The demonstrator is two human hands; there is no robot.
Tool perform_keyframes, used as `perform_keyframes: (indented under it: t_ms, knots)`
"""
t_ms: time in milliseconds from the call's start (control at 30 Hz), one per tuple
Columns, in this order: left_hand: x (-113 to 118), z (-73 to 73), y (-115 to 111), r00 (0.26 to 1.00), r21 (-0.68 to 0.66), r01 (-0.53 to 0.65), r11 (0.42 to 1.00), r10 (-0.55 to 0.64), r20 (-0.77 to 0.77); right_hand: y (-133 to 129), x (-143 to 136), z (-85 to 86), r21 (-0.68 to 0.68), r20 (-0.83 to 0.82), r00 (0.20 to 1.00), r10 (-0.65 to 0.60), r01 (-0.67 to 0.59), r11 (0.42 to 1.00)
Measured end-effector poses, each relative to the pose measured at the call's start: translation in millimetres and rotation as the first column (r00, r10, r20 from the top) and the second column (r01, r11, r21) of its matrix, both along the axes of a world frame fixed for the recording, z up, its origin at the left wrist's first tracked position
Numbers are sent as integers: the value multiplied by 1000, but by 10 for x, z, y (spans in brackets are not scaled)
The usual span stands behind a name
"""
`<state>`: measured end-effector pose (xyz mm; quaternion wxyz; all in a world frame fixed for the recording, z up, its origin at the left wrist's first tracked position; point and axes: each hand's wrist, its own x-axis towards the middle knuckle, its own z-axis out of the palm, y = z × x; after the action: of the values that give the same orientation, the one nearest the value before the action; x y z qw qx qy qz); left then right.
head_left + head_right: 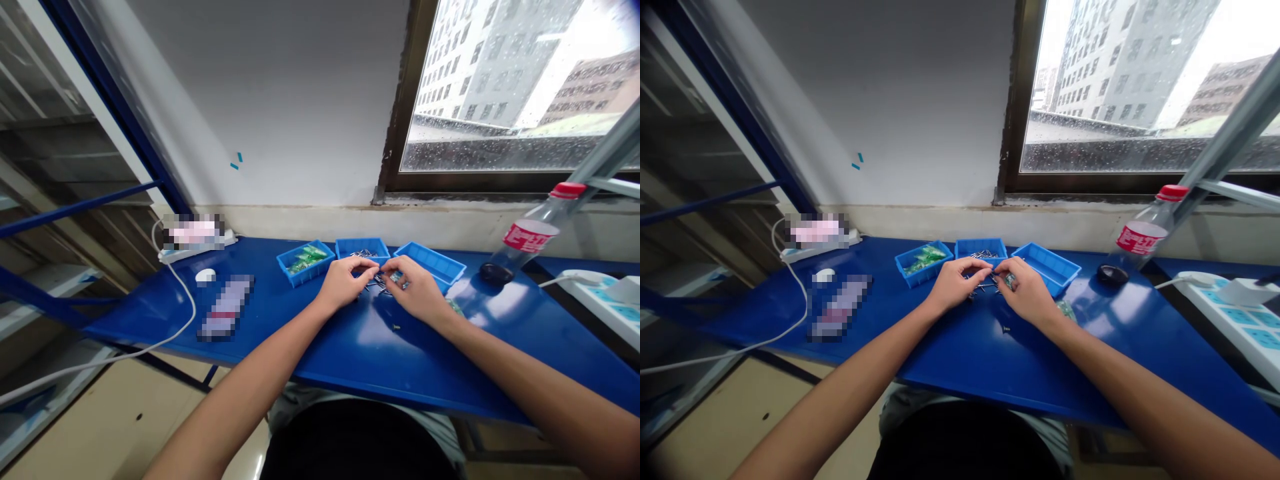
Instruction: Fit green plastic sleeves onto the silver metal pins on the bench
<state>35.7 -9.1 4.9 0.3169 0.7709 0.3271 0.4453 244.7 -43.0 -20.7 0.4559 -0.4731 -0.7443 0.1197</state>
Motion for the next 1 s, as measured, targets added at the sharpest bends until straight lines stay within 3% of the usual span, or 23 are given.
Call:
perform_keyframes:
  t_ms: [133,300,400,533,700,833,1000]
  knots:
    - [23,-7,-8,989,-192,120,974,-100,110,-12,9,15,-32,-17,999,-31,30,999]
    - [29,-20,7,964,-280,222,934,-168,206,-63,-34,58,-58,-35,999,-17,15,998]
    - [30,-9,-7,967,-262,199,944,-145,210,-73,-54,57,-66,-105,994,20,-27,997]
    - [21,15,-49,991,-261,119,958,-97,97,-76,-34,57,-78,-179,984,10,-24,997]
    - [18,8,-83,983,-286,178,942,-184,7,-84,-15,83,-61,-75,996,-47,42,997]
    - [34,-56,-44,989,-197,146,970,-144,25,-61,-30,73,9,5,1000,-2,2,1000]
    - [18,-115,25,996,-134,80,988,-84,-25,-35,-35,52,-63,-43,997,61,-64,996]
